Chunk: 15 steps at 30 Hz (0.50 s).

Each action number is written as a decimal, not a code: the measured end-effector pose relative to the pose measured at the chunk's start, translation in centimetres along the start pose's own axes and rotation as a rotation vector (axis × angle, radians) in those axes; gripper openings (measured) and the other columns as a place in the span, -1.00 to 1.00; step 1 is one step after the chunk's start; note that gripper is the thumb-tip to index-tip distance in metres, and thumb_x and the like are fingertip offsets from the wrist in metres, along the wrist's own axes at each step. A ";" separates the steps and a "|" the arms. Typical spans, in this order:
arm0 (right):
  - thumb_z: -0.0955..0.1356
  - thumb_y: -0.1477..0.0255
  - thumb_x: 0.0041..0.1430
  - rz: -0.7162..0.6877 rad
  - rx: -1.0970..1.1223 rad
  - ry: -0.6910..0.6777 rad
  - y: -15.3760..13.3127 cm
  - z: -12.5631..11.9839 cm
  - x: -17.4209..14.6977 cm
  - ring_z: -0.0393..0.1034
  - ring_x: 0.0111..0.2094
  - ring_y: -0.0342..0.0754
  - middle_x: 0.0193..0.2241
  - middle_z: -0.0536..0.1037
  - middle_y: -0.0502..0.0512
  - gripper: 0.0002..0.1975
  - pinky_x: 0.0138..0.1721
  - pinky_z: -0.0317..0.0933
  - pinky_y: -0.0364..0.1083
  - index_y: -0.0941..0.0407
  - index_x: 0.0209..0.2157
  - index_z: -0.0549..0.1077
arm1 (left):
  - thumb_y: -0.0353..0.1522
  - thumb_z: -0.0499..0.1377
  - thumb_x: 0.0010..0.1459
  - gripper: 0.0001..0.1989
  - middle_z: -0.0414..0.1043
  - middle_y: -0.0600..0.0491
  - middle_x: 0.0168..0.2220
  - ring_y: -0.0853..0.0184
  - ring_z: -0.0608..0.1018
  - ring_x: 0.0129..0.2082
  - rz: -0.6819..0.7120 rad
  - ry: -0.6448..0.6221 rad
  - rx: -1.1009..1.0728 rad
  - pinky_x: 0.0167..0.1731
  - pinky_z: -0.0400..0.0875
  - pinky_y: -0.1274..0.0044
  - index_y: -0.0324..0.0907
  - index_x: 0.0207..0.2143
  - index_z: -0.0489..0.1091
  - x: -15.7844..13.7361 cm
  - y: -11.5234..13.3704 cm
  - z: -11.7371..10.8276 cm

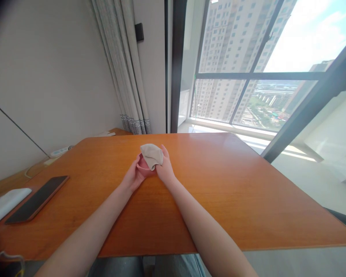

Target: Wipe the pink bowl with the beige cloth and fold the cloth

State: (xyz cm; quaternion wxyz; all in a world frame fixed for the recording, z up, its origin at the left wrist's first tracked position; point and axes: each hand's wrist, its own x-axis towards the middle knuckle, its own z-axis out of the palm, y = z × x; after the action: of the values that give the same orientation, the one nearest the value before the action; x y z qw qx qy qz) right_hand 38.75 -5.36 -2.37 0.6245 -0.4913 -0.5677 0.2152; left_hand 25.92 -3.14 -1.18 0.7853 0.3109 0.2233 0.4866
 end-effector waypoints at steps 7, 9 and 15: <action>0.27 0.41 0.10 0.090 0.046 0.233 -1.1 2.8 -1.9 0.06 0.21 0.02 0.21 0.13 0.12 -0.55 0.24 -0.06 0.04 0.09 0.07 0.31 | -0.33 0.20 0.10 -0.54 0.27 0.05 0.17 0.26 0.36 0.12 0.091 -0.118 0.048 -0.03 0.38 0.51 -0.04 0.08 0.28 -0.7 0.0 0.8; 0.29 0.42 0.06 0.049 0.077 0.241 -0.8 1.2 -1.0 0.21 0.11 0.03 0.10 0.32 0.12 -0.59 0.19 0.05 0.04 0.08 0.00 0.38 | -0.22 0.16 0.12 -0.55 0.30 -0.02 0.14 0.21 0.37 0.11 0.006 -0.136 0.057 -0.03 0.38 0.44 -0.09 0.08 0.29 -0.8 0.2 0.8; 0.34 0.42 -0.06 0.129 0.149 -0.146 1.5 -2.5 1.8 0.46 -0.19 0.08 -0.26 0.58 0.06 -0.71 -0.07 0.32 0.07 0.10 -0.23 0.53 | -0.20 0.22 0.05 -0.57 0.44 -0.12 0.00 0.15 0.47 -0.01 -0.144 0.009 0.273 -0.07 0.41 0.38 -0.20 -0.04 0.39 0.0 -0.4 -0.7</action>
State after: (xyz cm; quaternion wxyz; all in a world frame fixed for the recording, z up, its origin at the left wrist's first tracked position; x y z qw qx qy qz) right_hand 41.96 -4.12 -2.44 0.6014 -0.4620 -0.5612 0.3316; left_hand 25.74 -3.13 -1.97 0.7678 0.3955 0.3126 0.3955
